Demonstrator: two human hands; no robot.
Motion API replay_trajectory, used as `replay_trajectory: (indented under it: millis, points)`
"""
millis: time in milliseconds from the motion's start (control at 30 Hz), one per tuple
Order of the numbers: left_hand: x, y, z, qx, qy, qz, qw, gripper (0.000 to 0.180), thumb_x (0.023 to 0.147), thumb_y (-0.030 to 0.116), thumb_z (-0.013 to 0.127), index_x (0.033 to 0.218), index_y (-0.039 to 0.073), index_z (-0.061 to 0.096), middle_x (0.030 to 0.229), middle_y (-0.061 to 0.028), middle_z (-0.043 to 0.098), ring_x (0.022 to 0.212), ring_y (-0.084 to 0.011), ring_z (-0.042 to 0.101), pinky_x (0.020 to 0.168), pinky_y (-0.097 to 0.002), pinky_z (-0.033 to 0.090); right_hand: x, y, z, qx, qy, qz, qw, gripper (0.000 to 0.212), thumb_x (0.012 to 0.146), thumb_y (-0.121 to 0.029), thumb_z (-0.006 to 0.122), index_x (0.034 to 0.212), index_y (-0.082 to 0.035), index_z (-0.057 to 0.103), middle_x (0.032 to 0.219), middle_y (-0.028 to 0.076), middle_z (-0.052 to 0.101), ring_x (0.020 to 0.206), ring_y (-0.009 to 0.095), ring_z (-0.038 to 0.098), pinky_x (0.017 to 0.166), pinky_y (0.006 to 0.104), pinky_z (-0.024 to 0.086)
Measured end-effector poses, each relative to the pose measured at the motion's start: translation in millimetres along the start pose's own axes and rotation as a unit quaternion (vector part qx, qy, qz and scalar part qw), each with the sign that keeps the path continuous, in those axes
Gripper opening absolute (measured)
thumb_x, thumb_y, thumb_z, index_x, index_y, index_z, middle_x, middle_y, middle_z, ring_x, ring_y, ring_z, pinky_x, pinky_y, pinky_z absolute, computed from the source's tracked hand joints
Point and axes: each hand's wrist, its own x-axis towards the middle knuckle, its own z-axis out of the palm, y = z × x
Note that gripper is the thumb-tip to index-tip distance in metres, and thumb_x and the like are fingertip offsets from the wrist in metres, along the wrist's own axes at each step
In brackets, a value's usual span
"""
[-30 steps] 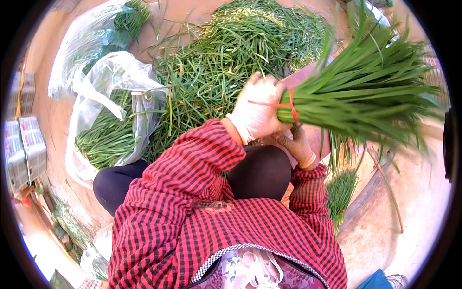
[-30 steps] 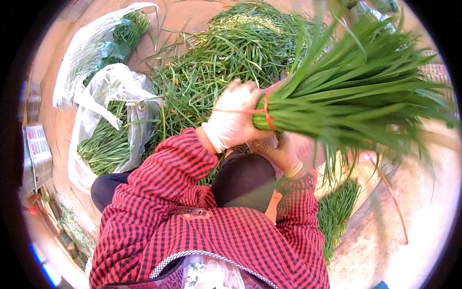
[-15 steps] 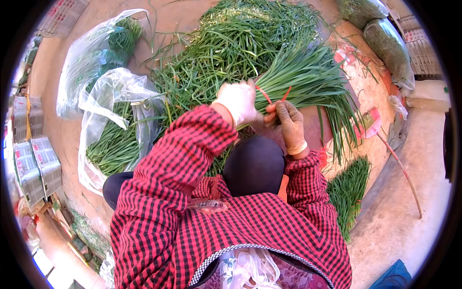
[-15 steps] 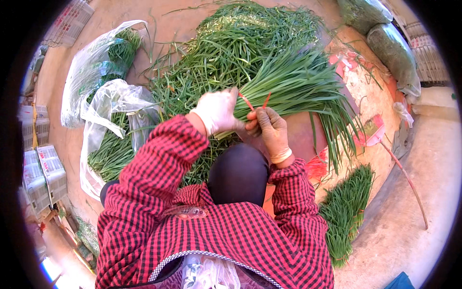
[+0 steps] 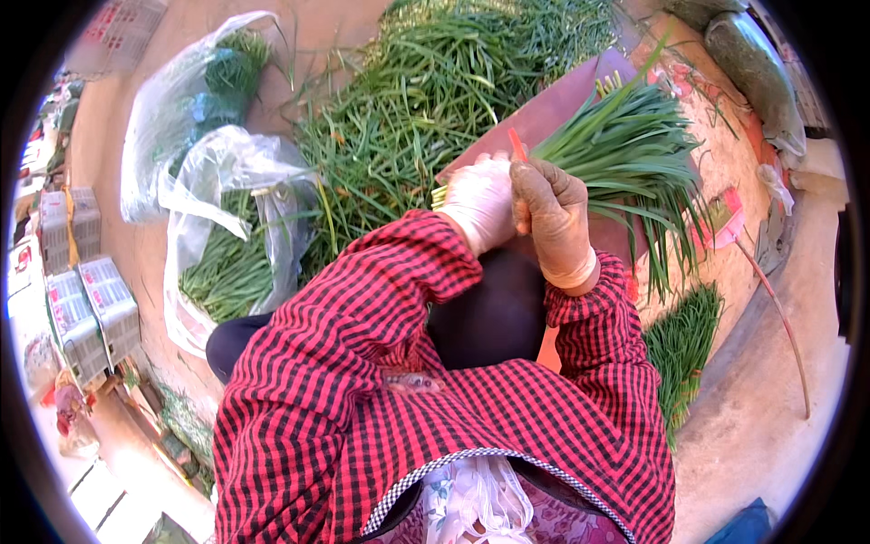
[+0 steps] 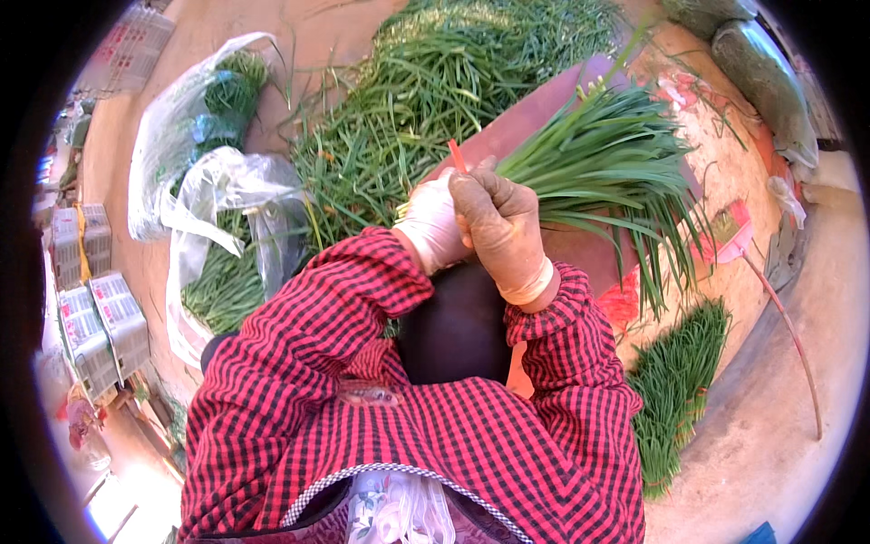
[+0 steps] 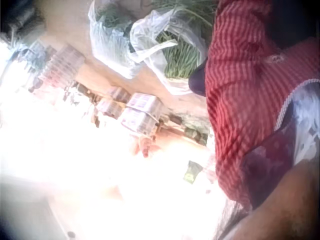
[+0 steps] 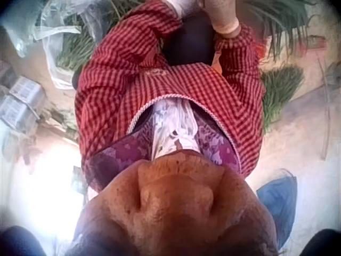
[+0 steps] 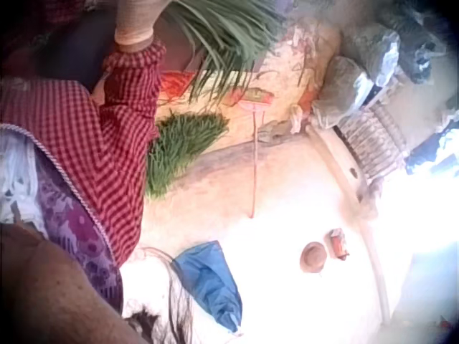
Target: The person picks up a bunch of green vegetables, removes loose or stray pieces by hand, aligns the stalks, ties a red elastic band around the bunch, and places the tied bunch onto a pile.
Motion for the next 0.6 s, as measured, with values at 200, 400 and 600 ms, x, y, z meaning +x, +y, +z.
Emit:
replay_trajectory:
  millis: [200, 400, 600]
  points:
    - [5, -2, -68, -0.479, 0.012, -0.004, 0.878, 0.075, 0.076, 0.008, 0.085, 0.137, 0.002, 0.042, 0.126, -0.0118, 0.06, 0.114, -0.0197, 0.059, 0.103, -0.0354, 0.047, -24, -72, -5, -0.004, 0.068, -0.155, 0.986, 0.021, 0.101, -0.015, 0.057, 0.104, 0.003, 0.068, 0.07, -0.002, 0.061, 0.048, 0.001, 0.043, 0.047, 0.0172, 0.033]
    - [3, 37, -108, -0.575, 0.012, 0.088, 0.813, 0.082, 0.074, 0.002, 0.087, 0.139, 0.002, 0.037, 0.118, -0.0099, 0.065, 0.104, -0.0182, 0.065, 0.091, -0.0349, 0.054, -40, -64, -63, -0.175, 0.128, -0.204, 0.955, 0.07, 0.086, -0.003, 0.073, 0.147, -0.001, 0.04, 0.115, 0.008, 0.062, 0.094, 0.013, 0.061, 0.081, 0.0267, 0.052]
    - [-2, 74, -127, -0.409, 0.065, 0.117, 0.903, 0.023, 0.086, 0.002, 0.073, 0.108, -0.002, 0.069, 0.107, -0.0053, 0.07, 0.091, -0.0158, 0.065, 0.083, -0.0315, 0.053, -71, -95, -60, -0.302, 0.095, -0.221, 0.923, 0.084, 0.07, -0.022, 0.086, 0.139, 0.001, 0.044, 0.125, 0.015, 0.059, 0.117, 0.028, 0.056, 0.103, 0.0413, 0.043]
